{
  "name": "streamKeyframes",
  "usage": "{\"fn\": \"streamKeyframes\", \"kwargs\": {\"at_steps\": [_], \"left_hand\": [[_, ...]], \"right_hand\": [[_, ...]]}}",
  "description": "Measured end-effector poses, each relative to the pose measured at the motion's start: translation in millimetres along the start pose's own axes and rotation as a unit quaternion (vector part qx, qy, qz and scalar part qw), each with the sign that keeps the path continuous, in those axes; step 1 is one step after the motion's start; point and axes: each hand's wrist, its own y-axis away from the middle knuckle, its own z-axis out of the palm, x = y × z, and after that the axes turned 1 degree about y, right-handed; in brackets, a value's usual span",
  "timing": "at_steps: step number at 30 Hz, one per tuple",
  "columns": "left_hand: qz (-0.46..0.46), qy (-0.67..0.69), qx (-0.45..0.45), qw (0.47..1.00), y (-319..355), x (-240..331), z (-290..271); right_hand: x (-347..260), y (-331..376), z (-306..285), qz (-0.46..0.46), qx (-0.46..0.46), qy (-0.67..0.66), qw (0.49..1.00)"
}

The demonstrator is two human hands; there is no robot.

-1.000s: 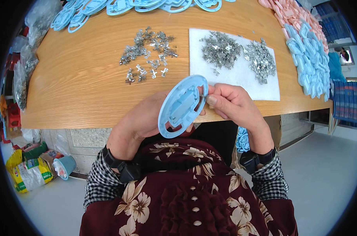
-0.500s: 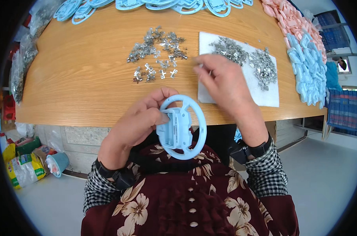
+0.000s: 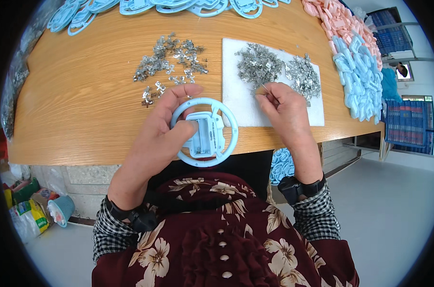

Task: Assembling small silver metal decorative pieces into circular blue plastic ring bases using a small hand tool.

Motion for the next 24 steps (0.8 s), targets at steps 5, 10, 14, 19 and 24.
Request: {"fn": "streamKeyframes", "kwargs": {"at_steps": [5, 10, 14, 19, 24], "left_hand": [[-0.002, -0.005, -0.004, 1.0, -3, -2, 2], [-0.049, 0.059, 0.001, 0.997, -10, 1, 7], [-0.052, 0.02, -0.007, 0.998, -17, 1, 12], [0.009, -0.103, -0.021, 0.994, -31, 0, 24], [0.021, -0.253, -0.069, 0.965, -44, 12, 41]], "right_hand": [[2, 2, -1, 0.037, -0.014, -0.041, 0.998], [-1, 5, -15, 0.077, -0.049, -0.16, 0.983], [-9, -2, -22, 0.07, -0.067, -0.155, 0.983], [-23, -10, -28, 0.03, -0.099, -0.133, 0.986], [-34, -15, -40, -0.03, -0.159, -0.062, 0.985]]}}
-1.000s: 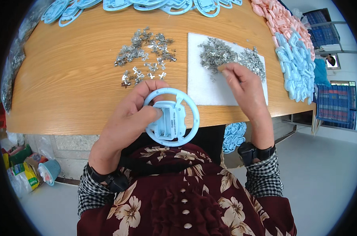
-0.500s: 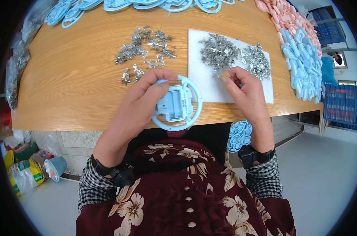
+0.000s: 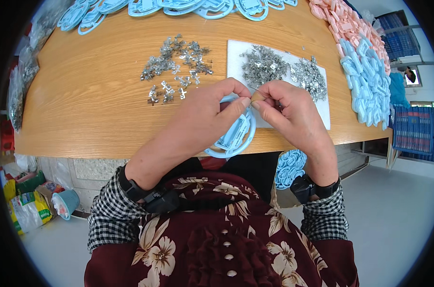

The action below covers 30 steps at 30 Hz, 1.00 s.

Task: Assembling small silver metal decorative pieces into circular blue plastic ring bases using a small hand tool.

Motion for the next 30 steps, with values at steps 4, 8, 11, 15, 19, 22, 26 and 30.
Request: {"fn": "streamKeyframes", "kwargs": {"at_steps": [4, 8, 11, 15, 19, 22, 26, 30], "left_hand": [[0.021, 0.011, 0.02, 1.0, -4, -7, 2], [0.025, 0.116, 0.017, 0.993, -8, -20, 7], [0.014, 0.132, 0.014, 0.991, -8, -23, 8], [-0.009, 0.088, 0.012, 0.996, -6, -16, 7], [0.01, 0.072, 0.028, 0.997, -9, -25, 8], [0.006, 0.035, 0.034, 0.999, -11, -28, 8], [0.014, 0.007, 0.035, 0.999, -12, -26, 8], [0.013, -0.006, 0.032, 0.999, -12, -25, 8]], "right_hand": [[-1, -1, 1, 0.034, 0.017, -0.059, 0.998], [13, 6, 21, 0.057, 0.06, -0.191, 0.978], [13, 4, 32, 0.096, 0.064, -0.296, 0.948], [22, -2, 31, 0.128, 0.036, -0.337, 0.932], [24, 6, 19, 0.084, 0.025, -0.265, 0.96], [11, 7, 6, 0.05, -0.027, -0.153, 0.986], [-1, 3, 6, -0.007, -0.035, -0.022, 0.999], [-5, -1, 11, -0.1, 0.01, 0.083, 0.991]]}}
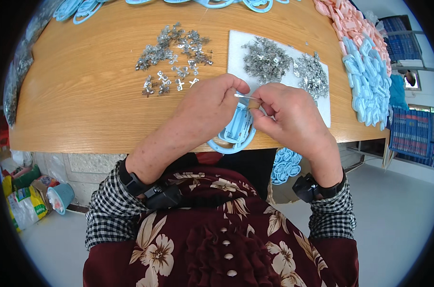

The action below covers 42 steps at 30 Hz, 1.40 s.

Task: Assembling small silver metal decorative pieces into circular blue plastic ring bases using a small hand tool.

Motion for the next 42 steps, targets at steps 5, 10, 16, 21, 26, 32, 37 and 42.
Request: {"fn": "streamKeyframes", "kwargs": {"at_steps": [5, 10, 16, 21, 26, 32, 37, 42], "left_hand": [[-0.008, -0.018, -0.009, 1.0, 1, 6, -1], [0.0, -0.007, -0.006, 1.0, 0, 1, -1], [-0.019, 0.161, -0.029, 0.986, 2, -10, -2], [-0.018, 0.186, -0.089, 0.978, 14, 1, -11], [0.181, -0.111, -0.072, 0.975, 27, 14, -17], [0.193, -0.111, -0.113, 0.968, 28, 12, -20], [0.176, -0.147, -0.088, 0.969, 33, 16, -12], [0.173, -0.127, -0.046, 0.976, 34, 10, -6]], "right_hand": [[-18, -1, 5, -0.001, 0.001, 0.105, 0.994], [-12, 5, 8, 0.06, 0.019, -0.021, 0.998], [10, 23, 26, 0.201, 0.075, -0.279, 0.936], [9, 29, 22, 0.284, -0.044, -0.536, 0.794], [9, 32, 21, 0.284, -0.037, -0.543, 0.789], [8, 35, 17, 0.281, -0.061, -0.531, 0.797], [6, 36, 20, 0.287, -0.05, -0.547, 0.785], [-4, 34, 21, 0.274, -0.021, -0.568, 0.776]]}}
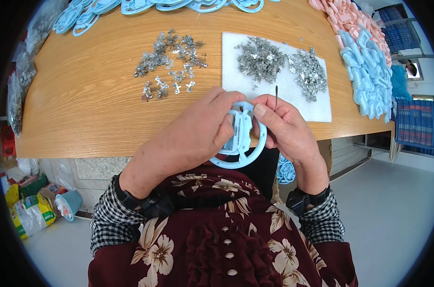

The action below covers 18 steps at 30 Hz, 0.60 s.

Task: Assembling small silver metal decorative pieces into circular blue plastic ring bases using a small hand tool.

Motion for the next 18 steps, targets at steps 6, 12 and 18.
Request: {"fn": "streamKeyframes", "kwargs": {"at_steps": [6, 12, 18], "left_hand": [[-0.184, 0.478, 0.002, 0.859, 2, -20, -2], [-0.157, 0.557, 0.015, 0.815, 3, -11, 0], [-0.144, 0.571, 0.003, 0.808, 3, -10, 6]], "right_hand": [[16, 3, 3, -0.119, 0.078, 0.013, 0.99], [32, -4, 19, -0.226, 0.085, 0.294, 0.925], [32, -12, 26, -0.245, 0.079, 0.259, 0.931]]}}
